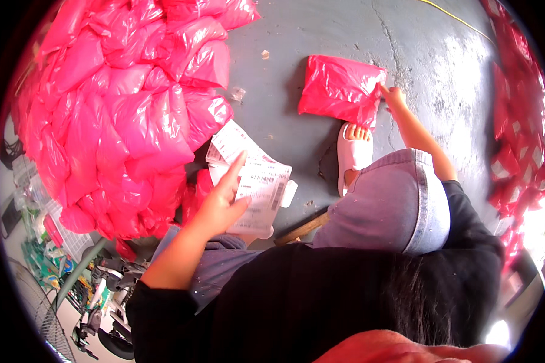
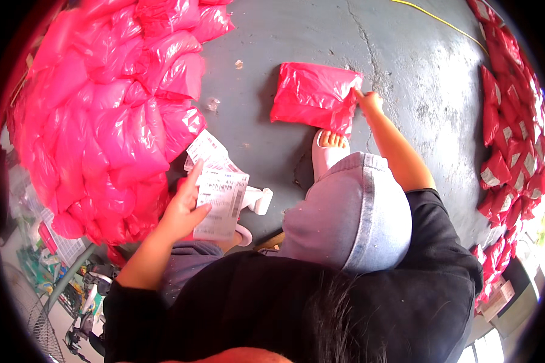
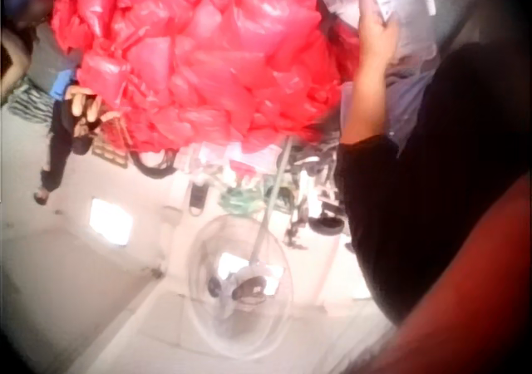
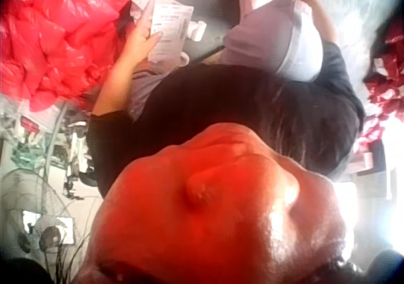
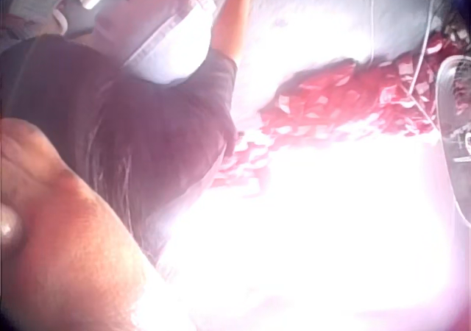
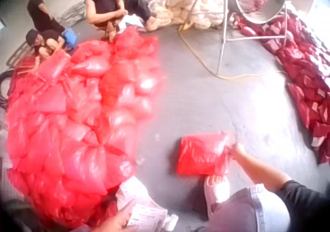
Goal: The person peels white labels from a stack and sticks them one by one onto red plastic mailing bags on the floor.
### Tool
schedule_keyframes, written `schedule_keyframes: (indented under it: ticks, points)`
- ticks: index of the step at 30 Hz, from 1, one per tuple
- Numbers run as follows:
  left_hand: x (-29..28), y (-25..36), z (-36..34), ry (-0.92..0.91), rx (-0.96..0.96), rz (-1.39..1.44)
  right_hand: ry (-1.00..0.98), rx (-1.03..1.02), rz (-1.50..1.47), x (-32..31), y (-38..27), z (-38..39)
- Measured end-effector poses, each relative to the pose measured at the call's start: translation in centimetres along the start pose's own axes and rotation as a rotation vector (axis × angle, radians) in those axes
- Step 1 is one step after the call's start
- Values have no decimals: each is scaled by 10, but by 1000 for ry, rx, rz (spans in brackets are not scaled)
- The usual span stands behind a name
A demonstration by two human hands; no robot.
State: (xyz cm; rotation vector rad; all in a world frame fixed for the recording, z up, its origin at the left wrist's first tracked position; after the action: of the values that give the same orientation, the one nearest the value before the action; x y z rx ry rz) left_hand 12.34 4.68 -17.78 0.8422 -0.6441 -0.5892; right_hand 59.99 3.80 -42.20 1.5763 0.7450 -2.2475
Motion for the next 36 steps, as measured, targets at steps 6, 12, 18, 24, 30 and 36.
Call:
schedule_keyframes:
  ticks: [6,12,18,24,30,36]
  points:
    - [8,-29,-76,-16,-3,135,-722,-1,-945,40,-49,22]
    - [24,-51,-131,48,17,287,-286,-412,-76,-27,-80,15]
    - [33,-58,-149,85,3,335,-1081,-787,-693,-66,-190,181]
    - [40,-69,-162,129,-10,347,-1050,-588,-585,-50,-188,184]
    - [40,-90,-170,275,-129,233,-1000,-662,-702,-52,-181,182]
    - [45,-110,-179,309,-166,278,-1050,-428,-492,-53,-169,180]
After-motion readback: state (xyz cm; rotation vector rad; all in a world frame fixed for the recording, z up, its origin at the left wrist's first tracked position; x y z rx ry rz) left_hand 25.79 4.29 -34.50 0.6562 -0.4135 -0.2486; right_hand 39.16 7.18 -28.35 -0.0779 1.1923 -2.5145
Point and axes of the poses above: each hand's wrist, its own z-axis away from the middle knuckle, its own x-axis out of the palm, y = z × x, the point moved 10 cm from there along -z, towards the middle knuckle, and after that the axes turned 9 degrees about -y, right-handed, at the moved point
